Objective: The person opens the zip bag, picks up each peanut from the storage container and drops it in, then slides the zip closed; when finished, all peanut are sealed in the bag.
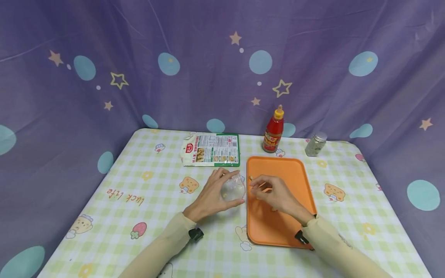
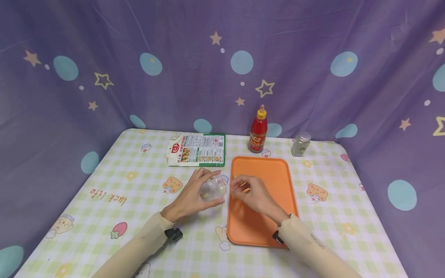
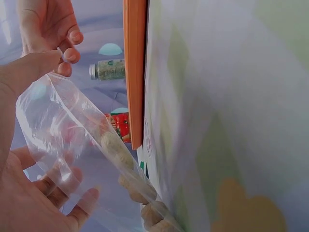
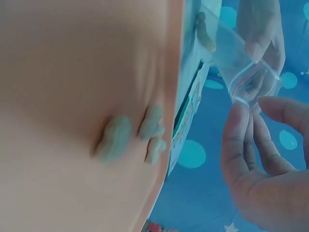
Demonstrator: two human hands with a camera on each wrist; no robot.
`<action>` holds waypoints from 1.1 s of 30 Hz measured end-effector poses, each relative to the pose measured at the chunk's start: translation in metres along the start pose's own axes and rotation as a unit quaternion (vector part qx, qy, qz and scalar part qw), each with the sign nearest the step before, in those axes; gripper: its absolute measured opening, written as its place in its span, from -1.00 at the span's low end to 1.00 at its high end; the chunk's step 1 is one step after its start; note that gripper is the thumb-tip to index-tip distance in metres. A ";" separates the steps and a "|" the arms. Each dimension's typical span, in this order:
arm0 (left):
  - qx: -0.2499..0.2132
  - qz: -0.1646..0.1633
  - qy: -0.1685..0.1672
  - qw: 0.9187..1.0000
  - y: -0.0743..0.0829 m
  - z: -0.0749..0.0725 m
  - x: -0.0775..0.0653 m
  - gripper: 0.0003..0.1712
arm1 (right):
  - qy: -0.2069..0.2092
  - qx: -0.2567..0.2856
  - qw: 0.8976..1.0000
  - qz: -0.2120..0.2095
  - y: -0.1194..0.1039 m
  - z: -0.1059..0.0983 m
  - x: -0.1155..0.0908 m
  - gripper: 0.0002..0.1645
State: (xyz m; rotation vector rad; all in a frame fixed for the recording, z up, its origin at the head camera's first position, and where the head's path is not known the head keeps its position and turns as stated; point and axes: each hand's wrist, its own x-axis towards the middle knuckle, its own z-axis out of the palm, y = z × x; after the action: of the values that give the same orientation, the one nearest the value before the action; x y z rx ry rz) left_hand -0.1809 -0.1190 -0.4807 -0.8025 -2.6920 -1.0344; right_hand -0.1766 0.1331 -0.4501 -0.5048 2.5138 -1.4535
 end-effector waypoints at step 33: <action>0.008 -0.003 -0.010 1.000 -0.001 0.001 0.000 0.01 | -0.048 -0.141 0.989 -0.023 0.042 -0.003 0.006 -0.95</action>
State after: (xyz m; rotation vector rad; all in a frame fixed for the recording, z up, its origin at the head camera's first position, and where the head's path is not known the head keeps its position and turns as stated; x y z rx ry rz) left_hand -0.1815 -0.1192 -0.4817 -0.8065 -2.7180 -1.0089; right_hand -0.1912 0.1524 -0.4845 -0.6649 2.6583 -1.0626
